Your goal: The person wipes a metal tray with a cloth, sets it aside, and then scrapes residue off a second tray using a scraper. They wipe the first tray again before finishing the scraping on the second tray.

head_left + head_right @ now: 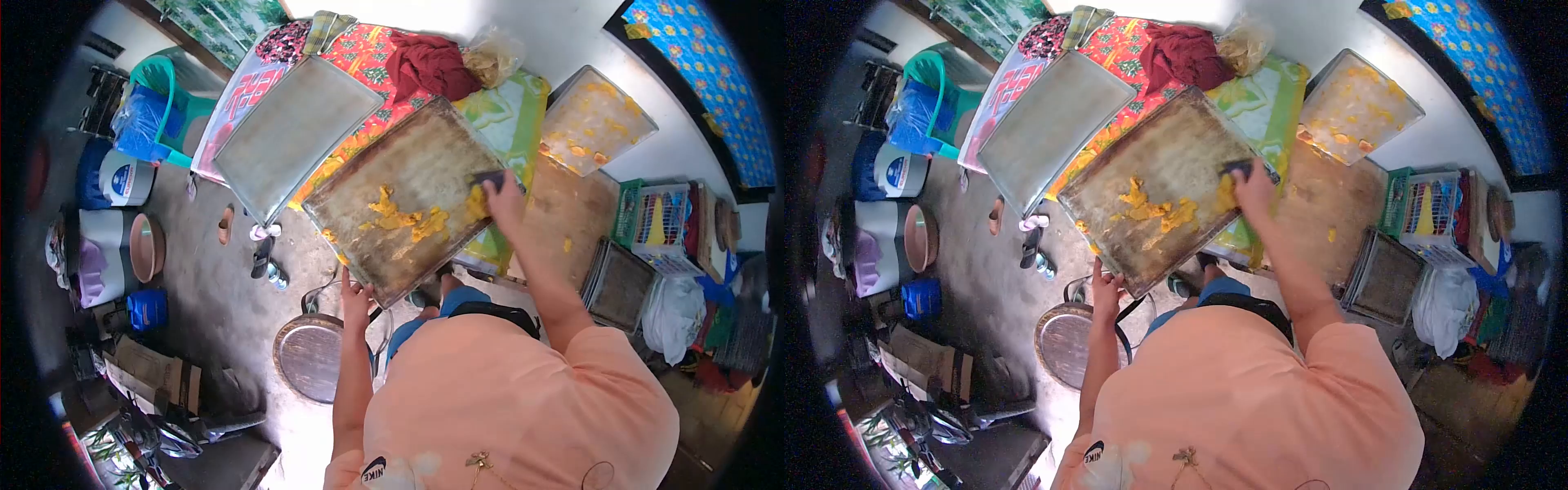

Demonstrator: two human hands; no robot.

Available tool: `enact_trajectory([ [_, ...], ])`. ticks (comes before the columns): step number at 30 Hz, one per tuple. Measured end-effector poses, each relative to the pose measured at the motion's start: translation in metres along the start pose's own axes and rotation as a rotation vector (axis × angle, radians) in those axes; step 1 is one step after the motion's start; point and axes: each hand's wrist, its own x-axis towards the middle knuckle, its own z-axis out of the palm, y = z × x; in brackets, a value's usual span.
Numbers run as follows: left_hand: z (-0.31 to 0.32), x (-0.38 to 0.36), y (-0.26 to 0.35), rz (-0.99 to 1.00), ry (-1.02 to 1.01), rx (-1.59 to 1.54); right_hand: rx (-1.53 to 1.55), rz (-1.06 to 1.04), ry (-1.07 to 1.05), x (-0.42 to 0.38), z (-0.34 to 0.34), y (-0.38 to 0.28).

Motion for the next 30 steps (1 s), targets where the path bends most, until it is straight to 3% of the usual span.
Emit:
enact_trajectory([
  [3, 0.003, -0.001, -0.004, 0.0, 0.0, -0.027, -0.034, 0.128, 0.065, 0.02, -0.024, 0.003],
  [7, 0.003, 0.002, -0.008, -0.012, 0.005, 0.037, -0.208, 0.074, -0.046, -0.035, 0.039, -0.025],
  [10, 0.005, -0.005, 0.009, 0.03, 0.012, -0.033, -0.174, -0.036, -0.134, -0.042, 0.025, -0.057],
  [14, 0.005, 0.001, 0.004, 0.0, 0.047, 0.051, -0.001, 0.004, 0.033, 0.005, 0.017, -0.02],
  [17, 0.004, 0.004, -0.007, 0.024, 0.067, 0.065, -0.174, 0.072, -0.142, -0.03, 0.033, -0.045],
  [22, 0.014, 0.002, 0.007, 0.027, 0.067, 0.035, -0.02, -0.065, 0.015, -0.01, 0.021, -0.033],
  [25, 0.011, 0.006, -0.002, 0.05, 0.039, 0.037, 0.057, 0.038, -0.043, 0.007, -0.001, -0.021],
  [28, 0.014, 0.005, -0.003, 0.046, 0.052, 0.038, -0.159, 0.034, -0.236, -0.041, 0.03, -0.063],
  [30, 0.022, -0.003, 0.015, 0.025, 0.06, -0.04, -0.139, 0.021, -0.207, -0.037, 0.032, -0.06],
])
